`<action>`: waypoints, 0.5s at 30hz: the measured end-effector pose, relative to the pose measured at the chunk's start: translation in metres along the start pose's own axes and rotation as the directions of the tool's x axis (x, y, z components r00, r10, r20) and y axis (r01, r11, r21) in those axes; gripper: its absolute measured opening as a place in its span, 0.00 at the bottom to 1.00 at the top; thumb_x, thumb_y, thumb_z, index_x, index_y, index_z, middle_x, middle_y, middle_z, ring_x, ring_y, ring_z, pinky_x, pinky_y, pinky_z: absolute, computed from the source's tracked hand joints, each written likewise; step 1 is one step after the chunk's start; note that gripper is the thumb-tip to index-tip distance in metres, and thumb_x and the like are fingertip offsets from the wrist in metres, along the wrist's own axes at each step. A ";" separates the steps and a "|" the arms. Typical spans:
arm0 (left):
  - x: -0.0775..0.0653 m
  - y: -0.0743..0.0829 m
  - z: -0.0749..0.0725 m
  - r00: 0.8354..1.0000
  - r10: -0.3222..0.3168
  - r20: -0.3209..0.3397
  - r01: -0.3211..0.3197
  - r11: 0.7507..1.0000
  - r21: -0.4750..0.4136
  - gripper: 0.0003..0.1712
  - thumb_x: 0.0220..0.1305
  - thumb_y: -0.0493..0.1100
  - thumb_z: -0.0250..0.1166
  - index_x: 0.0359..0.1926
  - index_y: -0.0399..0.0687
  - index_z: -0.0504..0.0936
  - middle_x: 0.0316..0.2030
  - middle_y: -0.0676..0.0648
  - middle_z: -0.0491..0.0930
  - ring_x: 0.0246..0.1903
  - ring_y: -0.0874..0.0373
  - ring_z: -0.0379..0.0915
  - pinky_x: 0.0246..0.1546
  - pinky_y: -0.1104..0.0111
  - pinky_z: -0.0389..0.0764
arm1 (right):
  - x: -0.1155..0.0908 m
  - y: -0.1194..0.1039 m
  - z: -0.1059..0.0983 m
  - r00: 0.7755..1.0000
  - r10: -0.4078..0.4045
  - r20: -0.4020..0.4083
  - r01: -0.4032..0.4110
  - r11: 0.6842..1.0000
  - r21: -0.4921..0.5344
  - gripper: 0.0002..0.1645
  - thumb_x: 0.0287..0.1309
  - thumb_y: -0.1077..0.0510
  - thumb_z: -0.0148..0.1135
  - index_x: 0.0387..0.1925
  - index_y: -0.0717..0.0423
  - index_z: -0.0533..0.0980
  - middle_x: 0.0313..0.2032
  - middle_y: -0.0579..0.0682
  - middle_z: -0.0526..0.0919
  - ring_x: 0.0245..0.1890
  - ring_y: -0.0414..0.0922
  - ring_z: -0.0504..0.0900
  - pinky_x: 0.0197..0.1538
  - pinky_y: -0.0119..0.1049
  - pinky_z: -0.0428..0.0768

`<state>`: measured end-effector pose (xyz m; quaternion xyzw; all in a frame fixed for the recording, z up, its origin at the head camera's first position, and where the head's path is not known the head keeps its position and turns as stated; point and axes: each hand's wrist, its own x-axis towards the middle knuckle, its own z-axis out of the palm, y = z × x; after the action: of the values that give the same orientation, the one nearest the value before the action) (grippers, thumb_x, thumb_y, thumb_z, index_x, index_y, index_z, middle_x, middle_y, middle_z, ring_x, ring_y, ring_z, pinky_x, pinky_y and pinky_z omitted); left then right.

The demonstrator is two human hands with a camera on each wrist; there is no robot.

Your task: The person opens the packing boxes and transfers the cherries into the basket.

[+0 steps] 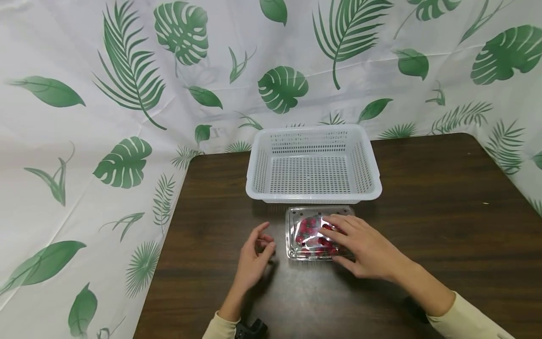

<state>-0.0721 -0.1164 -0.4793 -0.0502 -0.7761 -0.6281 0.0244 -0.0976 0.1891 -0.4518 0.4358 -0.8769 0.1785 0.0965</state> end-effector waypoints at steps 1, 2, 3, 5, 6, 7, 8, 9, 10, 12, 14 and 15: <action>-0.004 -0.006 0.008 0.998 -0.057 0.006 0.057 0.996 -0.065 0.30 0.63 0.31 0.63 0.66 0.41 0.69 0.41 0.36 0.77 0.36 0.49 0.78 0.32 0.64 0.84 | 0.000 0.000 0.004 1.000 0.004 0.015 -0.004 1.000 -0.011 0.47 0.46 0.47 0.75 0.69 0.47 0.68 0.68 0.53 0.66 0.68 0.53 0.62 0.67 0.57 0.62; -0.007 -0.011 0.015 0.994 -0.109 0.014 0.110 0.986 -0.125 0.31 0.63 0.31 0.63 0.67 0.41 0.67 0.42 0.36 0.77 0.36 0.50 0.78 0.33 0.62 0.85 | 0.000 -0.001 0.007 1.000 0.003 0.021 -0.003 1.000 -0.024 0.48 0.45 0.47 0.75 0.69 0.47 0.68 0.68 0.54 0.66 0.68 0.55 0.61 0.67 0.58 0.61; -0.011 -0.012 0.022 0.986 -0.166 0.018 0.167 0.967 -0.194 0.33 0.62 0.30 0.63 0.67 0.39 0.65 0.42 0.36 0.77 0.36 0.50 0.78 0.34 0.59 0.85 | 0.000 -0.001 0.010 1.000 0.005 0.026 -0.004 0.999 -0.034 0.49 0.43 0.47 0.76 0.69 0.48 0.68 0.68 0.55 0.66 0.68 0.56 0.61 0.67 0.60 0.61; -0.018 -0.013 0.034 0.963 -0.269 0.034 0.264 0.901 -0.346 0.35 0.61 0.28 0.63 0.67 0.36 0.61 0.42 0.35 0.76 0.36 0.48 0.79 0.36 0.56 0.86 | 0.001 -0.001 0.014 1.000 0.009 0.021 -0.008 0.999 -0.051 0.49 0.41 0.48 0.76 0.68 0.48 0.69 0.67 0.56 0.68 0.68 0.58 0.61 0.66 0.63 0.60; -0.021 -0.013 0.040 0.952 -0.302 0.046 0.295 0.868 -0.399 0.35 0.60 0.28 0.63 0.67 0.36 0.60 0.42 0.36 0.76 0.36 0.49 0.80 0.37 0.57 0.86 | 0.001 -0.002 0.016 1.000 0.011 0.016 -0.011 0.998 -0.059 0.48 0.40 0.49 0.76 0.67 0.49 0.70 0.67 0.56 0.68 0.68 0.59 0.62 0.65 0.64 0.61; -0.023 -0.013 0.045 0.943 -0.328 0.056 0.317 0.835 -0.450 0.35 0.60 0.28 0.63 0.66 0.35 0.60 0.41 0.37 0.76 0.36 0.50 0.80 0.37 0.58 0.86 | 0.001 -0.002 0.018 1.000 0.014 0.009 -0.013 0.998 -0.069 0.47 0.39 0.49 0.75 0.66 0.49 0.71 0.66 0.56 0.69 0.67 0.59 0.62 0.65 0.65 0.61; -0.025 -0.013 0.050 0.936 -0.347 0.065 0.333 0.807 -0.487 0.34 0.59 0.28 0.63 0.64 0.35 0.60 0.41 0.38 0.76 0.36 0.50 0.81 0.37 0.59 0.86 | 0.002 -0.003 0.019 1.000 0.018 0.003 -0.017 0.997 -0.076 0.46 0.39 0.50 0.74 0.66 0.49 0.72 0.66 0.56 0.69 0.67 0.59 0.63 0.64 0.66 0.61; -0.027 -0.013 0.055 0.931 -0.358 0.071 0.341 0.782 -0.521 0.34 0.59 0.27 0.63 0.63 0.35 0.59 0.40 0.39 0.77 0.35 0.51 0.82 0.37 0.61 0.86 | 0.002 -0.004 0.020 1.000 0.021 0.000 -0.021 0.996 -0.086 0.45 0.39 0.50 0.74 0.65 0.49 0.73 0.66 0.55 0.70 0.66 0.60 0.63 0.64 0.67 0.62; -0.028 -0.013 0.059 0.927 -0.367 0.075 0.346 0.762 -0.548 0.33 0.58 0.27 0.63 0.62 0.35 0.60 0.39 0.40 0.77 0.35 0.51 0.82 0.36 0.62 0.86 | 0.003 -0.005 0.020 1.000 0.025 -0.002 -0.025 0.995 -0.092 0.44 0.38 0.50 0.73 0.64 0.49 0.74 0.66 0.55 0.70 0.66 0.60 0.64 0.63 0.67 0.62; -0.030 -0.013 0.066 0.925 -0.372 0.074 0.342 0.735 -0.585 0.32 0.58 0.26 0.64 0.61 0.35 0.60 0.39 0.39 0.79 0.34 0.52 0.82 0.35 0.63 0.86 | 0.005 -0.007 0.021 0.999 0.036 0.002 -0.036 0.994 -0.102 0.43 0.39 0.50 0.71 0.63 0.48 0.75 0.65 0.55 0.70 0.66 0.60 0.65 0.63 0.67 0.62; -0.032 -0.014 0.072 0.925 -0.376 0.058 0.330 0.717 -0.614 0.31 0.57 0.26 0.64 0.59 0.35 0.60 0.40 0.38 0.80 0.33 0.52 0.83 0.35 0.63 0.86 | 0.007 -0.009 0.021 0.999 0.051 0.010 -0.049 0.993 -0.110 0.40 0.40 0.50 0.70 0.62 0.48 0.75 0.65 0.54 0.71 0.65 0.60 0.66 0.64 0.67 0.63; -0.032 -0.014 0.076 0.924 -0.380 0.046 0.323 0.710 -0.626 0.31 0.57 0.25 0.64 0.58 0.35 0.60 0.41 0.37 0.80 0.33 0.52 0.83 0.35 0.62 0.86 | 0.008 -0.010 0.022 0.998 0.058 0.014 -0.056 0.992 -0.114 0.39 0.41 0.50 0.69 0.62 0.48 0.76 0.65 0.54 0.71 0.65 0.59 0.66 0.64 0.66 0.63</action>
<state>-0.0397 -0.0470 -0.5121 0.1202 -0.5181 -0.8430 -0.0802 -0.0950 0.1693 -0.4668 0.4060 -0.8985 0.1271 0.1084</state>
